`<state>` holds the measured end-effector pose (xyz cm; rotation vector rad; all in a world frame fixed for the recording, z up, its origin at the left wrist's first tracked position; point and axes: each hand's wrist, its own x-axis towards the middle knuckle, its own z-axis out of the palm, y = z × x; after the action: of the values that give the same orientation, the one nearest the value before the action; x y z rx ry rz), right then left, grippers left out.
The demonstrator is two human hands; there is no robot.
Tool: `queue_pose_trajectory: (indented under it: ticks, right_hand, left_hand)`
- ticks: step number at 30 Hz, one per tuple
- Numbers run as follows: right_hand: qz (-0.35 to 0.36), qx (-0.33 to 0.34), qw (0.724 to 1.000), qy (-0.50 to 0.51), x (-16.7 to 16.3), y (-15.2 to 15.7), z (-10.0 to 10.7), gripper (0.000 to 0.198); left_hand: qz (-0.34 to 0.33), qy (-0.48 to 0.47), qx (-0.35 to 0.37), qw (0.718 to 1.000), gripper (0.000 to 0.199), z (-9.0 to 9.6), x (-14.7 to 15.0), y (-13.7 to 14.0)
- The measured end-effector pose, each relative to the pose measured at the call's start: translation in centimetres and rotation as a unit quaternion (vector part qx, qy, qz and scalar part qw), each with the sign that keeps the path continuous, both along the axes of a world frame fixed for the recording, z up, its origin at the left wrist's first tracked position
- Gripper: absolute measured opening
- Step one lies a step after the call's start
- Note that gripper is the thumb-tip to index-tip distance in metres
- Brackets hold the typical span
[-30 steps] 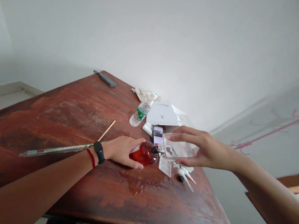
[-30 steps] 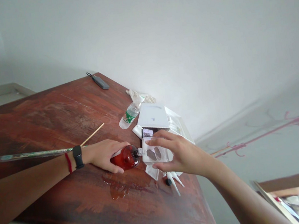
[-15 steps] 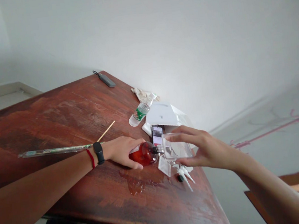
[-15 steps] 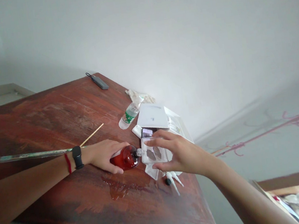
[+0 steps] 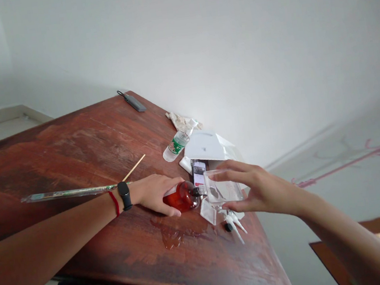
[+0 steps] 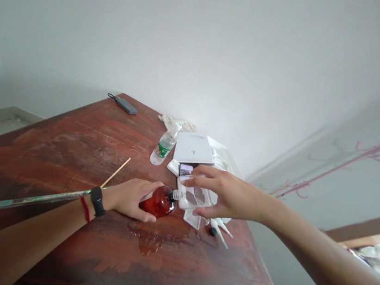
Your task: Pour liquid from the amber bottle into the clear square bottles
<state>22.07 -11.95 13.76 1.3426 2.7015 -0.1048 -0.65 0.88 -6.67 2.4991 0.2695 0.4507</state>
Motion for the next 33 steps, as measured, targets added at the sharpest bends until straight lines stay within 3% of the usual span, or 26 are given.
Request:
queue_pose_trajectory:
  ticks: [27, 33]
  right_hand:
    - [-0.004, -0.04, 0.998, -0.041, -0.7, 1.2, 1.0, 0.051]
    - [-0.005, -0.054, 0.997, -0.06, -1.3, 1.4, 1.4, 0.052]
  left_hand:
    - [0.018, 0.008, 0.0, 1.0, 0.071, 0.2, -0.2, -0.2]
    - [0.028, 0.008, -0.002, 1.0, 0.079, 0.0, -0.1, -0.3]
